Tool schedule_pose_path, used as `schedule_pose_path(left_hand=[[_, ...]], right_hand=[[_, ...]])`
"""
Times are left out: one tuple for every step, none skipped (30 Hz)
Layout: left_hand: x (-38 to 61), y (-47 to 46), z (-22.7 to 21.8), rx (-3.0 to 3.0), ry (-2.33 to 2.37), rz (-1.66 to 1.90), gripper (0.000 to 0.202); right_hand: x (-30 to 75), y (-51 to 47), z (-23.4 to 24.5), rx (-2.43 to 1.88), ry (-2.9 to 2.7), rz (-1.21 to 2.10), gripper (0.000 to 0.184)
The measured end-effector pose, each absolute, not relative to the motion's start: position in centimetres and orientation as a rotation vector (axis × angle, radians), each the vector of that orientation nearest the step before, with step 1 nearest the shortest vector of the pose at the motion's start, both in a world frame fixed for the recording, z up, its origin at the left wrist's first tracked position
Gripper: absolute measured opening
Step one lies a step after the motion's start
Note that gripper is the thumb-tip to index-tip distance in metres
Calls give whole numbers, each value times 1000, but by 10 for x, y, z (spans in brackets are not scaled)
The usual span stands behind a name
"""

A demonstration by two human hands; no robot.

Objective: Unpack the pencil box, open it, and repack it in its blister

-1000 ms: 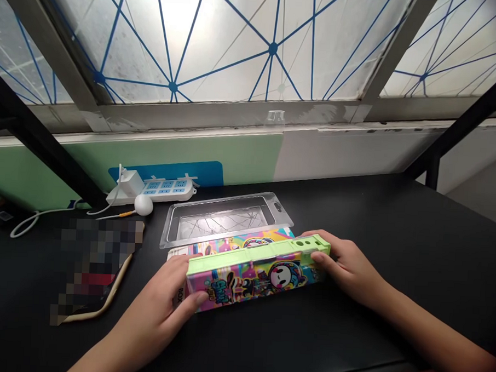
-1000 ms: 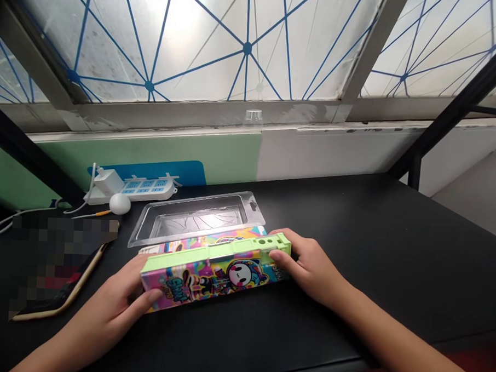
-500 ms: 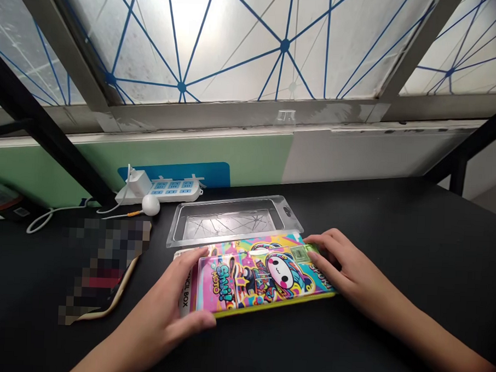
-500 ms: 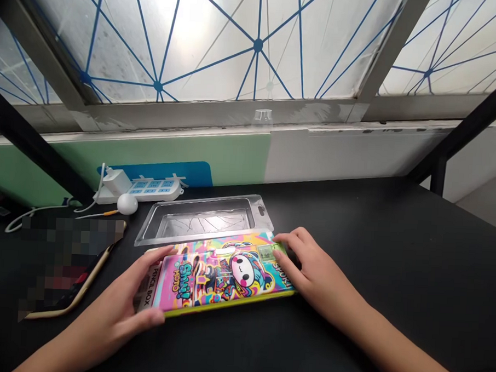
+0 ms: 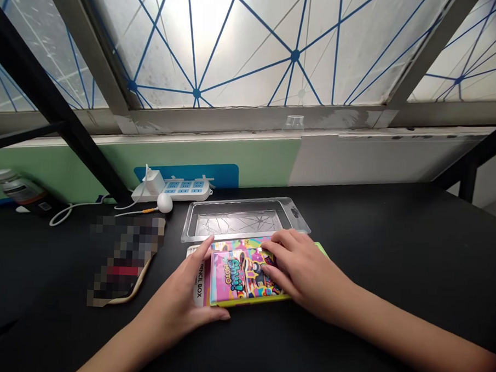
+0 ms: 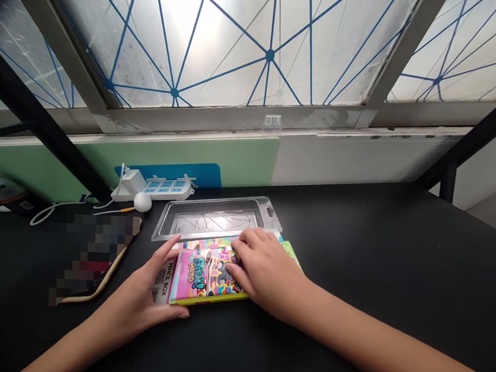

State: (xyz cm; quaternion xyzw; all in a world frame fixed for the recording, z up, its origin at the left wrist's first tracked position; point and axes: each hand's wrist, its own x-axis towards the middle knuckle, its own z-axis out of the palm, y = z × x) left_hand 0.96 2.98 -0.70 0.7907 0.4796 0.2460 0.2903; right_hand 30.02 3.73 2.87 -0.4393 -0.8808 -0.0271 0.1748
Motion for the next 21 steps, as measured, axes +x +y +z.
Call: schedule_pose_path(left_hand=[[10, 29, -7, 2108, 1280, 656, 120], [10, 29, -7, 2107, 1280, 654, 122], [10, 29, -7, 2107, 1282, 653, 123], [10, 28, -7, 2107, 1286, 654, 124], [10, 28, -6, 2109, 1289, 654, 124], [10, 28, -5, 2112, 1292, 654, 124], [10, 27, -4, 2115, 1294, 653, 123], [11, 27, -3, 2118, 1298, 651, 122], [11, 27, -2, 2123, 1303, 651, 121], [12, 27, -1, 2133, 1307, 649, 119], [12, 27, 0, 2152, 1305, 649, 116], [12, 28, 0, 2181, 1297, 645, 109], [11, 28, 1, 2215, 1286, 634, 101], [9, 29, 1, 2249, 1275, 618, 92], [7, 30, 1, 2278, 1268, 595, 84], [4, 31, 2, 2299, 1267, 566, 79], [0, 31, 3, 2314, 1270, 533, 78], [-4, 32, 4, 2323, 1272, 492, 81], [-9, 32, 5, 2328, 1270, 445, 84], [-13, 32, 6, 2331, 1266, 397, 89], [-17, 32, 7, 2330, 1259, 356, 93]], right_hand=[[293, 40, 27, -1273, -2501, -80, 24], [288, 42, 24, -1304, -2500, -77, 24], [285, 43, 22, -1331, -2495, -74, 25], [282, 44, 19, -1353, -2487, -72, 26], [281, 45, 18, -1363, -2476, -73, 26], [280, 46, 16, -1362, -2458, -83, 24], [280, 46, 16, -1350, -2432, -106, 22], [280, 46, 16, -1323, -2400, -150, 21], [280, 46, 16, -1289, -2362, -209, 19], [280, 46, 17, -1247, -2321, -274, 18], [281, 46, 19, -1198, -2281, -342, 17], [282, 45, 20, -1145, -2247, -405, 16], [283, 43, 22, -1086, -2221, -456, 14], [285, 40, 24, -1023, -2206, -495, 13], [286, 35, 27, -957, -2207, -517, 11], [289, 29, 30, -888, -2222, -524, 9], [292, 23, 34, -821, -2248, -516, 8], [295, 15, 38, -762, -2281, -488, 7], [300, 8, 41, -708, -2314, -444, 5], [306, 1, 44, -667, -2349, -385, 5], [313, -5, 46, -640, -2396, -314, 10]])
